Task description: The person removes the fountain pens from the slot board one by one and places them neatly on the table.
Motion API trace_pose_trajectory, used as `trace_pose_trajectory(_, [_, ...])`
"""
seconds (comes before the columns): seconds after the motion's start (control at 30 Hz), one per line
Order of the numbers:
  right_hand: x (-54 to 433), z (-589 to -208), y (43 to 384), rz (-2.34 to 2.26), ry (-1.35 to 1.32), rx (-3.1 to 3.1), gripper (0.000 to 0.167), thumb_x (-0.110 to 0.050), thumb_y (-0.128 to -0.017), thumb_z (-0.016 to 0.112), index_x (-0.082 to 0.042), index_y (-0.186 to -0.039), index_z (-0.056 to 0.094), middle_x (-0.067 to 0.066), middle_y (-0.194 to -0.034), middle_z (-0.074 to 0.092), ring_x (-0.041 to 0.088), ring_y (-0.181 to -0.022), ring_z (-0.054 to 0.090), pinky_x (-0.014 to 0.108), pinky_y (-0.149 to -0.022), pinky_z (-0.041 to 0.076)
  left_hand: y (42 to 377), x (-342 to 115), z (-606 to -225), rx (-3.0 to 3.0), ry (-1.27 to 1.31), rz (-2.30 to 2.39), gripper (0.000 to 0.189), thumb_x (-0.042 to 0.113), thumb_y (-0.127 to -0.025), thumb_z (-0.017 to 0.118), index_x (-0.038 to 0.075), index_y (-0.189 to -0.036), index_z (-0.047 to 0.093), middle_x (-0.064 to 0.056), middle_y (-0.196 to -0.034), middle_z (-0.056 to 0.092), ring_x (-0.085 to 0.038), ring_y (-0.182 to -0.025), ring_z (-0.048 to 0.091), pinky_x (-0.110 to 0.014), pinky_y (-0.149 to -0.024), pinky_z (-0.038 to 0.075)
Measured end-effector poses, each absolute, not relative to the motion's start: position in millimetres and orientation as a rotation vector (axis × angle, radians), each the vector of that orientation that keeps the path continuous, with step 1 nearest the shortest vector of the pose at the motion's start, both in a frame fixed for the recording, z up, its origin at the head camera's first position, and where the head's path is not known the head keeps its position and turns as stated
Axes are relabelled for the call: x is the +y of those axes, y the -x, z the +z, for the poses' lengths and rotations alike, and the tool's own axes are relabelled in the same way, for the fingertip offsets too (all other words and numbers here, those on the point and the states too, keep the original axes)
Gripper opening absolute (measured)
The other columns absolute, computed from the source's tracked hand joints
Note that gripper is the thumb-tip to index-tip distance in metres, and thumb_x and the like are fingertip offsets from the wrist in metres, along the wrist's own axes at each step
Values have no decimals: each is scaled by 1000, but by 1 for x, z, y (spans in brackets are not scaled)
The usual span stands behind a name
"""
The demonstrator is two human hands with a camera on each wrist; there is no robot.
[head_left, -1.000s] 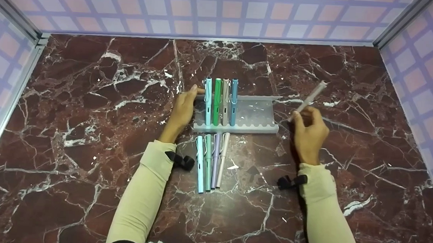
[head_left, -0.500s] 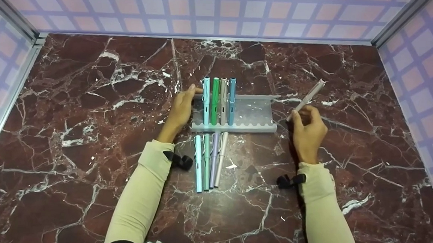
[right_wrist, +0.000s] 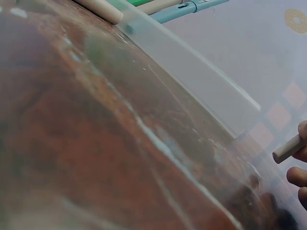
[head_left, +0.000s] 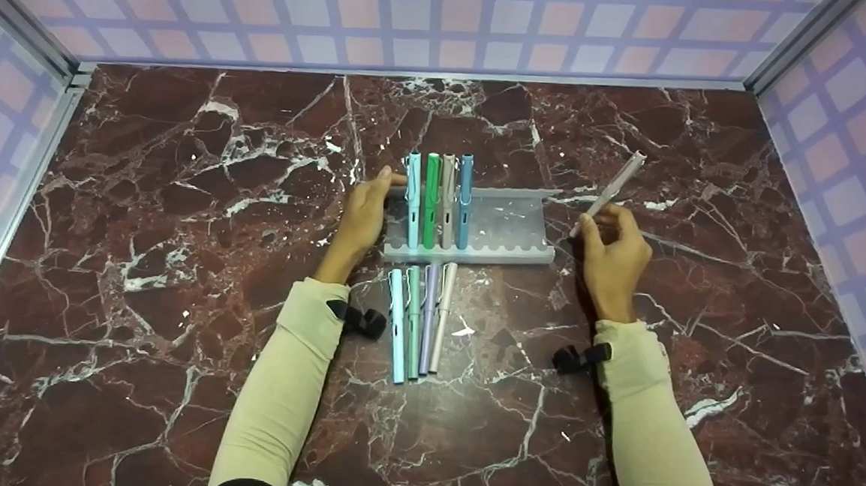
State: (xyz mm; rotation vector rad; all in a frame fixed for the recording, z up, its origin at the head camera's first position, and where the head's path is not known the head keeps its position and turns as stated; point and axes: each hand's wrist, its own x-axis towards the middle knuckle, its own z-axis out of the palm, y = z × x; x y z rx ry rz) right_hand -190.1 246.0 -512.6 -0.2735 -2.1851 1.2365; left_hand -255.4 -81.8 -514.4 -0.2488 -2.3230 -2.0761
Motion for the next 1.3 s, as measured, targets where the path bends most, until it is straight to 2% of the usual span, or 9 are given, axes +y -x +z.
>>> trace_pose_trajectory(0.1, [246, -513, 190, 1233, 270, -2179, 20, -11, -90, 75, 1, -105, 69, 10, -91, 75, -1, -68, 61, 16, -65, 48, 256, -82, -514, -2313, 246, -2082, 51, 25, -109, 30, -8, -115, 68, -23, -108, 70, -30, -97, 64, -34, -89, 50])
trace_pose_trajectory(0.17, [246, -512, 189, 1241, 274, -2174, 21, -11, -90, 75, 1, -105, 69, 10, -91, 75, -2, -68, 62, 16, -65, 49, 256, -81, -514, -2319, 247, -2076, 51, 25, -109, 30, -9, -115, 67, -24, -110, 70, -30, -101, 63, -35, -94, 48])
trace_pose_trajectory(0.33, [244, -512, 181, 1279, 295, -2162, 21, -11, -89, 76, 2, -104, 69, 11, -91, 75, -1, -69, 62, 17, -65, 51, 254, -81, -513, -2336, 233, -2080, 50, 26, -109, 30, -8, -116, 67, -23, -112, 70, -30, -102, 63, -37, -97, 48])
trace_pose_trajectory(0.4, [242, -513, 176, 1303, 289, -2159, 20, -10, -89, 76, 3, -104, 69, 12, -91, 75, 1, -69, 63, 18, -66, 52, 254, -82, -514, -2335, 227, -2089, 51, 26, -109, 30, -7, -116, 67, -23, -111, 70, -31, -99, 64, -38, -93, 50])
trace_pose_trajectory(0.57, [238, -514, 166, 1331, 243, -2159, 18, -8, -88, 76, 2, -102, 70, 12, -89, 75, 4, -68, 63, 17, -65, 51, 254, -82, -513, -2340, 224, -2080, 51, 26, -109, 29, -8, -117, 67, -24, -111, 69, -30, -99, 64, -36, -92, 50])
trace_pose_trajectory(0.77, [234, -514, 161, 1322, 235, -2147, 17, -4, -87, 76, 5, -100, 70, 17, -88, 74, 1, -66, 60, 14, -63, 48, 255, -82, -513, -2330, 242, -2094, 51, 26, -109, 29, -9, -117, 66, -26, -108, 69, -34, -96, 63, -36, -89, 51])
trace_pose_trajectory(1.0, [221, -493, 153, 1329, 218, -2143, 16, 3, -87, 74, 10, -100, 67, 23, -87, 73, 5, -65, 62, 14, -63, 48, 255, -81, -514, -2307, 253, -2108, 50, 24, -109, 30, -9, -114, 67, -26, -104, 69, -30, -90, 65, -31, -82, 52])
trace_pose_trajectory(1.3, [216, -484, 150, 1343, 225, -2145, 17, 3, -87, 74, 11, -100, 67, 24, -88, 72, 1, -65, 60, 14, -63, 48, 255, -82, -514, -2296, 257, -2105, 50, 24, -109, 30, -9, -114, 67, -27, -102, 70, -26, -84, 66, -28, -76, 53])
